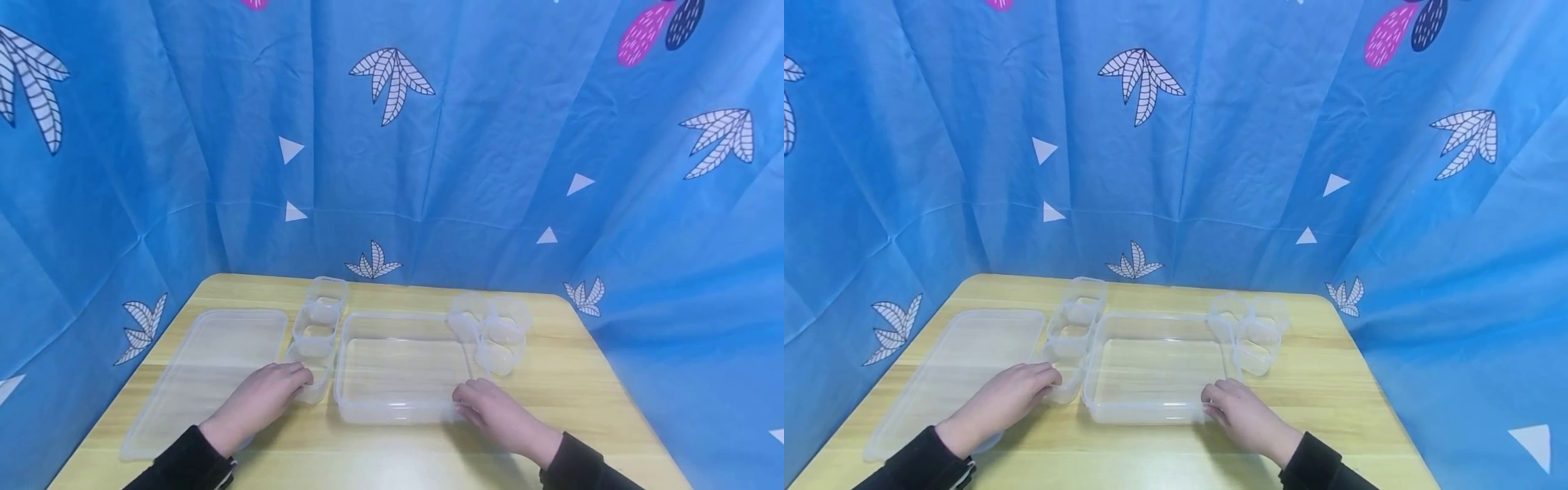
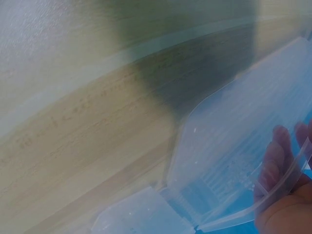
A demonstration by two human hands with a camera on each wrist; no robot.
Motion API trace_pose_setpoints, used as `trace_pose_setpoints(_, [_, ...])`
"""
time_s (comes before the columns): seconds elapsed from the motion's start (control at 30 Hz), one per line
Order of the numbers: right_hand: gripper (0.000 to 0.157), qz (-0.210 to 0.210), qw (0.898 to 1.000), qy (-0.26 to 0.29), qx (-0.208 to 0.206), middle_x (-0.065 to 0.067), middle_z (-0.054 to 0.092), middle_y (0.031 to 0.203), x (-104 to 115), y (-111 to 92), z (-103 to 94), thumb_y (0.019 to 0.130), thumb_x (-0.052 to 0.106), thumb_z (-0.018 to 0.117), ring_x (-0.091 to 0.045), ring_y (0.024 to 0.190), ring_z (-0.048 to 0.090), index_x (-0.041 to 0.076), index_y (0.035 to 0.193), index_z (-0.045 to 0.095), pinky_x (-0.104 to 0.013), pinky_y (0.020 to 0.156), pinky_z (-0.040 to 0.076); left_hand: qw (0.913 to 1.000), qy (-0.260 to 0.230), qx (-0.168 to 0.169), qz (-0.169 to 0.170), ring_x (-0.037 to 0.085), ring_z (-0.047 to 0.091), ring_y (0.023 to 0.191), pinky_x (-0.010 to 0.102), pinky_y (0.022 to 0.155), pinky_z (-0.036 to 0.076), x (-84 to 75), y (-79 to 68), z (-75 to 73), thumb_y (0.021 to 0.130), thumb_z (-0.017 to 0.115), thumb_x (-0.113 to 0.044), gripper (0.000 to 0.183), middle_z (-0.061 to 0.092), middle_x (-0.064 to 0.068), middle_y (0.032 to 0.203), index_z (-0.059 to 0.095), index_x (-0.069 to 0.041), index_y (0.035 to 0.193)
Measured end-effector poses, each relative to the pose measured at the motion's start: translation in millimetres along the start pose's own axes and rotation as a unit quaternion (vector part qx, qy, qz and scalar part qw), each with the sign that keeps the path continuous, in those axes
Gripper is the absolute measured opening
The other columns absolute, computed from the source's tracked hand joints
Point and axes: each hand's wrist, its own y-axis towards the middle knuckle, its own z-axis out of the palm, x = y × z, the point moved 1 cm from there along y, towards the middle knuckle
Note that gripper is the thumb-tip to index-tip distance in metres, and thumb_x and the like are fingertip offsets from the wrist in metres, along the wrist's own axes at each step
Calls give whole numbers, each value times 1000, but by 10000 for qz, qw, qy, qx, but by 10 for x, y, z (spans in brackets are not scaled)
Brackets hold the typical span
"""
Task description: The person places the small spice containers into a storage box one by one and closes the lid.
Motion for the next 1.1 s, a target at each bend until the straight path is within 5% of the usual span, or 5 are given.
trace_pose_setpoints(0.57, [14, -85, 9997, -119, -187, 12, 56, 87, 11, 6, 19, 89, 6, 70, -5, 81, 51, 13, 97, 61, -25, 70, 48, 9999, -53, 155, -41, 11, 67, 89, 35, 79, 57, -41, 32, -185, 84, 78, -5, 22, 70, -7, 96, 71, -15, 102])
trace_pose_setpoints(1.1, [13, -85, 9998, -123, -145, 13, 55, 86, 30, 16, -4, 90, 7, 69, -5, 81, 51, 14, 97, 61, -26, 70, 48, 9992, 46, -132, 369, 11, 67, 83, 32, 74, 57, -71, 155, -477, 84, 78, -3, 22, 69, -4, 92, 71, -13, 102])
